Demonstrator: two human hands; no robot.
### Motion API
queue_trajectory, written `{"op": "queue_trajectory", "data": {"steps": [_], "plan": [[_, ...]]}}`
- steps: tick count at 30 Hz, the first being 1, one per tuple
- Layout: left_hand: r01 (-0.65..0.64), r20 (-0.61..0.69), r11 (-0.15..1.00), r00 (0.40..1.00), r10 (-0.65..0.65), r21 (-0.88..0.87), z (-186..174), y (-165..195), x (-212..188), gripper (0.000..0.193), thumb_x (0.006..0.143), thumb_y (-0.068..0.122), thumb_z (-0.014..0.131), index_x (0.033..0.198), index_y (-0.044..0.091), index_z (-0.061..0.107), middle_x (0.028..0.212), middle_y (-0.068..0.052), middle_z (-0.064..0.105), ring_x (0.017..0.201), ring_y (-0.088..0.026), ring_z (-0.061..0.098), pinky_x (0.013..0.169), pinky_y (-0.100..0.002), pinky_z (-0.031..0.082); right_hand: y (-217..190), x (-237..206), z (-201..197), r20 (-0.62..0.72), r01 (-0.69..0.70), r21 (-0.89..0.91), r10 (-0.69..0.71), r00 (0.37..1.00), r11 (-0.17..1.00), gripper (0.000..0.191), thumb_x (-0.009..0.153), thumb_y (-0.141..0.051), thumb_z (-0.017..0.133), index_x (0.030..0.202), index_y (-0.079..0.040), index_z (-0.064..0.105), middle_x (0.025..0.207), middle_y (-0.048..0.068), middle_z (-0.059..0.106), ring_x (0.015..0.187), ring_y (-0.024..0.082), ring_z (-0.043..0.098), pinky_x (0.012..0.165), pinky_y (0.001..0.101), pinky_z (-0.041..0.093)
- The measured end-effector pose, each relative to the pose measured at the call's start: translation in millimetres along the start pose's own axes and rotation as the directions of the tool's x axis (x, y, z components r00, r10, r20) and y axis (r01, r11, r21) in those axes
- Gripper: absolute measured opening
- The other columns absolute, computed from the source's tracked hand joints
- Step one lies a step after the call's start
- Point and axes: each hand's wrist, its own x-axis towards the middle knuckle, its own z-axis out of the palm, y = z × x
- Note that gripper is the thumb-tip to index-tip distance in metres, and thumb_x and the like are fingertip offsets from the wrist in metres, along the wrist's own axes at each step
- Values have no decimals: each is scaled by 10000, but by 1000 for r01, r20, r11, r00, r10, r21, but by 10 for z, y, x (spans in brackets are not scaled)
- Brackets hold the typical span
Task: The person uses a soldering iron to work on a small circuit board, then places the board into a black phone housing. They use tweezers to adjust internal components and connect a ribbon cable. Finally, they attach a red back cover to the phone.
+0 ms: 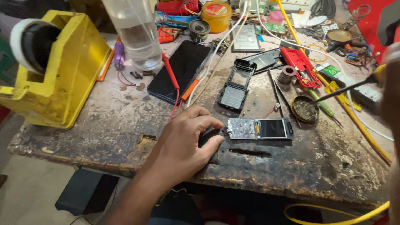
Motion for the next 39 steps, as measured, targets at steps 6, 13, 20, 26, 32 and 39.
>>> {"op": "queue_trajectory", "data": {"steps": [6,13,20,26,32,39], "plan": [[-25,-15,1000,1000,25,6,46,-16,65,196,800,209,788,964,101,788,998,-72,724,917,-247,714,799,-359,558,70,7,38,77,-75,186,62,995,980,190,1114,-187,522,1007,-34,484,776,56,479,627,155,531,537,300,459],[-33,-32,999,999,33,-12,67,1,71,141,808,173,764,924,95,781,1016,-75,724,932,-251,716,808,-361,567,-222,173,195,181,-110,262,64,981,959,209,1070,-245,539,1029,-48,487,807,71,488,649,175,576,524,324,513],[-20,-26,1000,999,20,5,43,48,61,140,820,178,728,906,71,753,1018,-92,710,937,-267,705,824,-385,559,-274,-152,211,169,-12,34,6,986,999,261,1136,-284,544,1036,-46,501,913,72,542,753,161,608,693,342,578],[60,-36,998,998,-59,23,70,105,82,155,806,235,712,836,87,750,1019,-91,700,928,-273,704,809,-398,553,127,-175,87,261,242,-194,-187,947,951,371,1243,-267,511,972,-13,516,933,105,551,722,181,585,675,329,520],[99,-39,993,995,-96,67,95,115,126,155,811,251,709,806,102,752,1011,-87,698,922,-272,696,806,-411,540,109,-204,136,250,-2,90,-20,968,996,534,1172,-543,549,1007,-38,495,868,95,558,721,167,632,610,341,559],[83,-17,996,996,-83,21,69,97,90,145,805,229,712,830,92,752,1026,-75,701,927,-247,702,796,-386,546,69,-201,205,245,-72,209,19,969,975,612,1163,-610,566,996,-28,476,852,103,549,763,192,651,692,379,601]]}}
